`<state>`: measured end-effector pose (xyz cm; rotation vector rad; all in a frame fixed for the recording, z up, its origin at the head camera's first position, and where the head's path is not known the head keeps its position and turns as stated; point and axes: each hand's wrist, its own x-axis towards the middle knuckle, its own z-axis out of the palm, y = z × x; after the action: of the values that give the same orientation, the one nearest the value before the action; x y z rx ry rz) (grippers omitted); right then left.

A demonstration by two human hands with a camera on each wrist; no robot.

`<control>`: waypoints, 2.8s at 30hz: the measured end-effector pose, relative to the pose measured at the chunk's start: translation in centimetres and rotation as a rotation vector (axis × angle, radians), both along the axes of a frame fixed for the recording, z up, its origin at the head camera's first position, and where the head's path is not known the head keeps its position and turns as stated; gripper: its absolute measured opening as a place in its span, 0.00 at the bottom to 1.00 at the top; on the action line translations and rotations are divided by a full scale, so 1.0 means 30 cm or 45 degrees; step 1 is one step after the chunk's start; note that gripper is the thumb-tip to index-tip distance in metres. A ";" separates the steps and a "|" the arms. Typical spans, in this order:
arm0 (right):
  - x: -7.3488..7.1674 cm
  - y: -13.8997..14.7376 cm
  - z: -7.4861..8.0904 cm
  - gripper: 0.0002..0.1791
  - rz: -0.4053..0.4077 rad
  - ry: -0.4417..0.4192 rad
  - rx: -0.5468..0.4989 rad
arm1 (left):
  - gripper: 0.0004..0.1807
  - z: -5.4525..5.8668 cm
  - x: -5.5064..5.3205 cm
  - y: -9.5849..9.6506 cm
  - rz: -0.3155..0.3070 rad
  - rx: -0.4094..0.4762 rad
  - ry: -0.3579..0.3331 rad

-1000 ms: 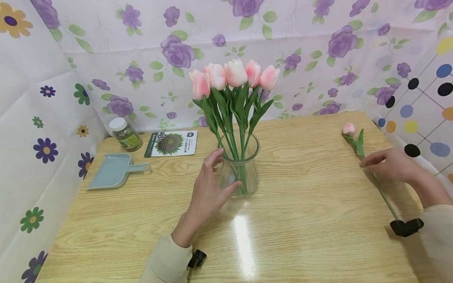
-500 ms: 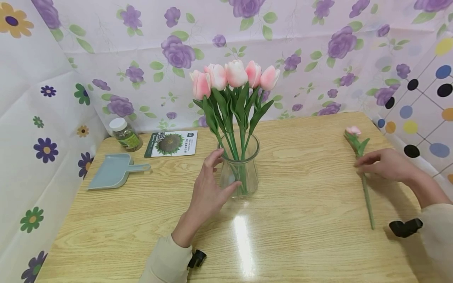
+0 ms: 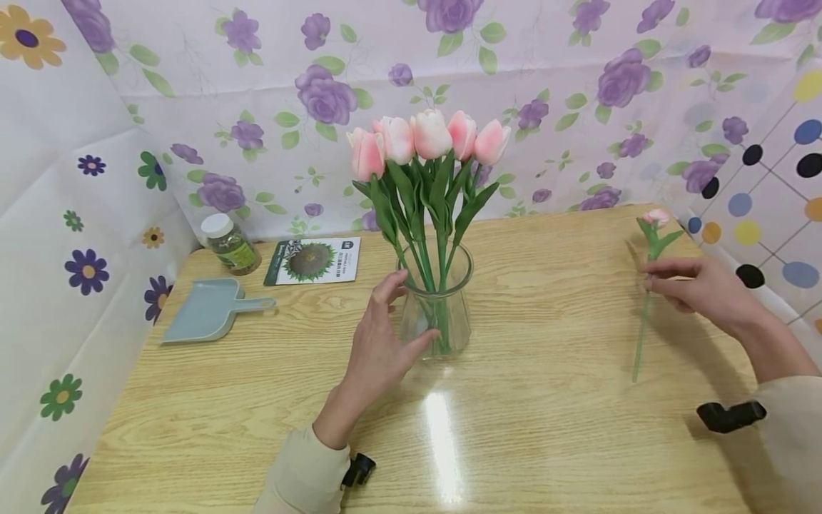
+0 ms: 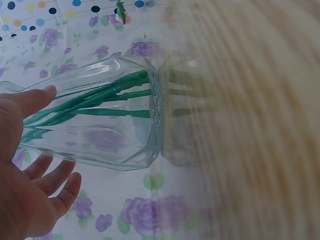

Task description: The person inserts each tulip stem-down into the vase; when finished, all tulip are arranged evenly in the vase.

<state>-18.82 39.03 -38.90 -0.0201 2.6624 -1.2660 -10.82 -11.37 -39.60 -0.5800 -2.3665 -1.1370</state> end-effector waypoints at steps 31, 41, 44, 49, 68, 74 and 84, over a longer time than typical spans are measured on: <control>0.013 -0.347 0.197 0.14 -0.341 0.374 -1.175 | 0.57 0.000 0.000 0.000 0.012 -0.014 0.006; 0.015 -0.430 0.245 0.17 -0.383 0.458 -1.250 | 0.57 0.004 0.000 0.001 0.003 -0.007 -0.001; 0.016 -0.453 0.262 0.17 -0.398 0.465 -1.277 | 0.57 0.004 0.000 0.001 0.005 -0.010 -0.005; 0.018 -0.489 0.285 0.19 -0.420 0.503 -1.283 | 0.57 0.003 0.002 0.001 0.007 -0.016 0.000; 0.010 -0.637 0.364 0.16 -0.336 0.751 -1.348 | 0.57 -0.002 0.001 0.001 0.009 -0.030 0.031; 0.009 -0.684 0.382 0.15 -0.287 0.902 -1.305 | 0.57 -0.001 0.001 0.002 0.011 -0.031 0.035; 0.024 -0.753 0.412 0.13 -0.222 1.239 -0.996 | 0.58 -0.005 -0.002 0.000 0.007 -0.033 0.055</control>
<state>-18.11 16.44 -26.52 -0.6786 2.5745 -2.8447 -10.89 -11.36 -39.76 -0.6004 -2.3480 -1.0826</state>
